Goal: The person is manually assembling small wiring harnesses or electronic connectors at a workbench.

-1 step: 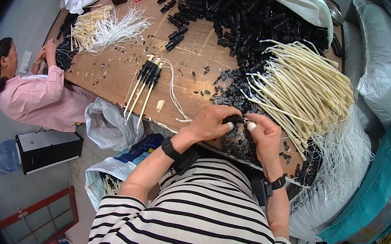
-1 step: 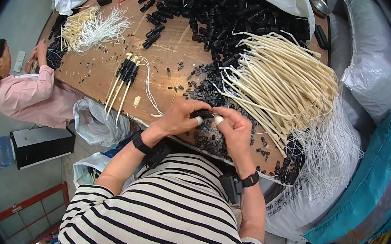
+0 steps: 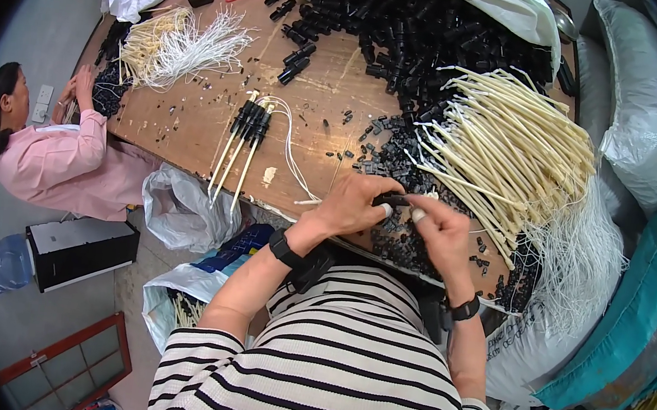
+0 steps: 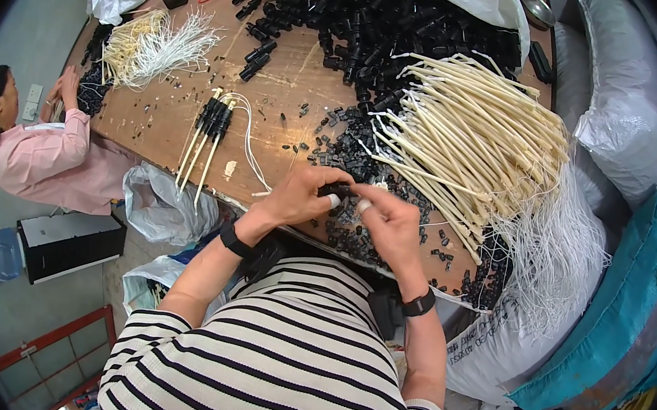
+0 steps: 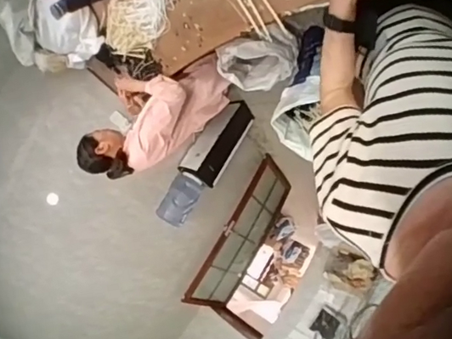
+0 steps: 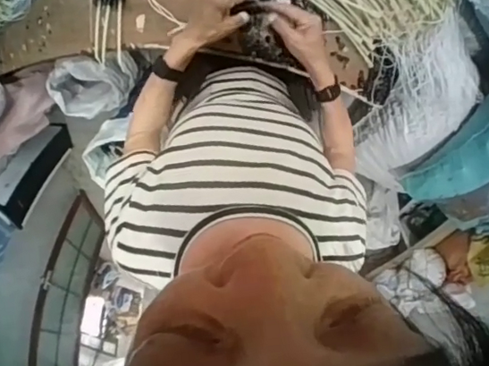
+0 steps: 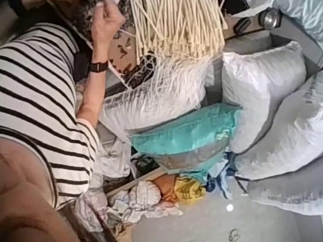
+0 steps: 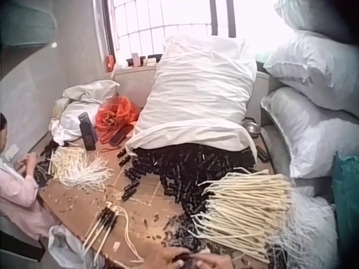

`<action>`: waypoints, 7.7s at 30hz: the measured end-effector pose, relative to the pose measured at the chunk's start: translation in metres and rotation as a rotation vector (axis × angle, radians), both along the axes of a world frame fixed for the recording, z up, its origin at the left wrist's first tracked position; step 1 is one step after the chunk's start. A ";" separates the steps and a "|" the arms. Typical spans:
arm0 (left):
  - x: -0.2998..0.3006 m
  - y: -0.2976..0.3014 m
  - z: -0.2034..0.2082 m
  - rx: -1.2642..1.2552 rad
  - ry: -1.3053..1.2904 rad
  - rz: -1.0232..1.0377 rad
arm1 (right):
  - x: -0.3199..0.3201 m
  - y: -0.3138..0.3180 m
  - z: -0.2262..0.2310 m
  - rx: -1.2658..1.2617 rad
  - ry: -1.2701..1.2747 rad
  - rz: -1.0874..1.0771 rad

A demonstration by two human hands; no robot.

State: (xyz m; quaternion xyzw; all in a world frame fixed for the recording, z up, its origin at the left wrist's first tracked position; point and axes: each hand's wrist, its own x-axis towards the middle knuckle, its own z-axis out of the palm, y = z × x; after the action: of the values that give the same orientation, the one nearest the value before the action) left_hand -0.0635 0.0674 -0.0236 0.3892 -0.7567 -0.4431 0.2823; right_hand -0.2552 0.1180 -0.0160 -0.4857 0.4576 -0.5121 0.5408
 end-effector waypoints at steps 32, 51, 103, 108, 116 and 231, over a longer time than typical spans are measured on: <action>0.168 -0.066 -0.008 -0.257 -0.741 0.850 | 0.022 -0.013 0.014 -0.132 0.722 0.074; 0.045 -0.079 0.002 -0.573 -0.290 0.306 | -0.038 -0.008 0.028 -0.427 1.121 -0.084; 0.011 -0.001 0.007 0.399 0.026 0.288 | 0.019 -0.001 0.009 -0.297 0.785 0.023; 0.012 0.003 0.009 0.018 -0.193 0.211 | 0.018 -0.003 0.007 -0.338 0.873 -0.094; 0.009 0.008 0.011 -0.152 -0.310 0.088 | 0.021 -0.007 0.003 -0.345 0.922 -0.052; 0.012 0.006 0.010 -0.317 -0.290 0.008 | 0.020 -0.020 0.017 0.199 0.504 0.119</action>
State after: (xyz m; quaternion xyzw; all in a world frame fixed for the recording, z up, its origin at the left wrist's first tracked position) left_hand -0.0512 0.0730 -0.0135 0.4027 -0.8480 -0.2566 0.2300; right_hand -0.2354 0.0985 0.0015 -0.5683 0.5964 -0.2950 0.4841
